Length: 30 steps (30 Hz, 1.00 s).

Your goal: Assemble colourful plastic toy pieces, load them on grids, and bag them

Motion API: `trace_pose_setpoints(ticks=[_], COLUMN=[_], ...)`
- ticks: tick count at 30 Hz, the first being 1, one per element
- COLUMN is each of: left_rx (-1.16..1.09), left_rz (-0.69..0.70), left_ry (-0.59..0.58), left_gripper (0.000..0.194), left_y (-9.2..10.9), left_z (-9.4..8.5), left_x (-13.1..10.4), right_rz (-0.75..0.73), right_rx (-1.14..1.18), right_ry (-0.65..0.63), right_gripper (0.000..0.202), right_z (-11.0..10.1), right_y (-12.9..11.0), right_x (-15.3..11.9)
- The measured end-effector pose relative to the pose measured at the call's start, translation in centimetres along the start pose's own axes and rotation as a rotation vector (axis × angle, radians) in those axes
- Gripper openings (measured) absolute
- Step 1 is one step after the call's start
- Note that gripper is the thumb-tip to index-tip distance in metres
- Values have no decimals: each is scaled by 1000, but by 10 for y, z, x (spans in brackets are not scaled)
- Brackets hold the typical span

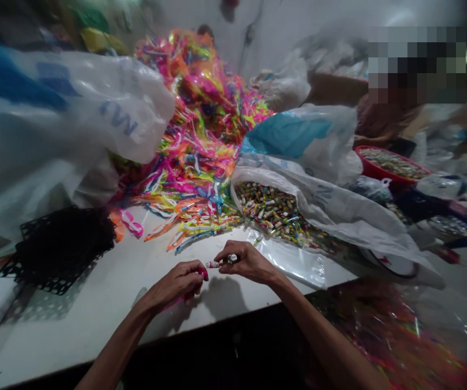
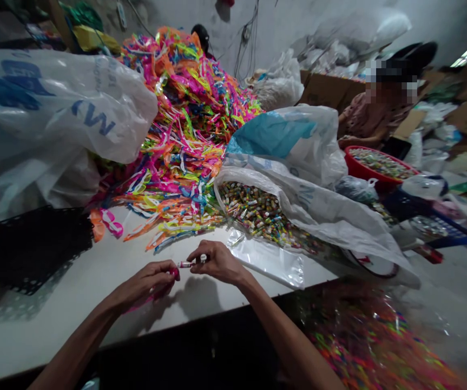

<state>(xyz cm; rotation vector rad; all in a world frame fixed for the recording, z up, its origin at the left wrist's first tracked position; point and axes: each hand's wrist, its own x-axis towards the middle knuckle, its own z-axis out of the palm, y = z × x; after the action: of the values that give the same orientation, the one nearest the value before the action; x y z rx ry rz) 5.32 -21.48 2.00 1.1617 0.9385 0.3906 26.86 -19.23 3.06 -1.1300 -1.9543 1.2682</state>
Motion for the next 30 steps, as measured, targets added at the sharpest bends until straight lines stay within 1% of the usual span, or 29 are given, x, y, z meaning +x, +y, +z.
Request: trace_pose_setpoints(ticks=[8,10,13,16,18,21,23,24,26,27,28,29,30], left_rx=[-36,-37,23,53,28,-4,50,130,341,446,547,646,731], left_rz=[-26,-23,-15,-37,-36,2,29,55,153,228,307,359,371], left_ry=[-63,-80,-82,-97,-114,-108,-101,-83,8,90,205,361,542], left_gripper=[10,16,34,36,36,37,37,38,38,37,36,35,34], left_y=[1,-1,-4,-8,-10,-11,-8,-7,-2,0,2,3,3], left_z=[-1,-2,-4,-7,-9,-10,-12,-13,-21,-27,-36,-47,-60], left_x=[2,4,8,10,10,9,9,9,12,14,17,20,23], right_rz=[-46,-70,-117,-134,-143,-182,-196,-195,-178,-165,-148,-124,-93], right_rx=[-162,-247,-428,-579,-613,-623,-602,-576,-501,-470,-456,-459,-472], right_ry=[-45,-55,-52,-38,-31,4,38,55,117,172,243,321,398], right_gripper=[19,19,22,27,29,32,31,29,24,20,17,16,17], right_z=[2,3,6,11,15,20,22,22,21,18,16,12,9], right_y=[-3,-5,-11,-16,-15,-12,-9,-7,-1,4,9,16,23], right_x=[-3,-5,-9,-14,-16,-15,-11,-7,3,9,14,19,24])
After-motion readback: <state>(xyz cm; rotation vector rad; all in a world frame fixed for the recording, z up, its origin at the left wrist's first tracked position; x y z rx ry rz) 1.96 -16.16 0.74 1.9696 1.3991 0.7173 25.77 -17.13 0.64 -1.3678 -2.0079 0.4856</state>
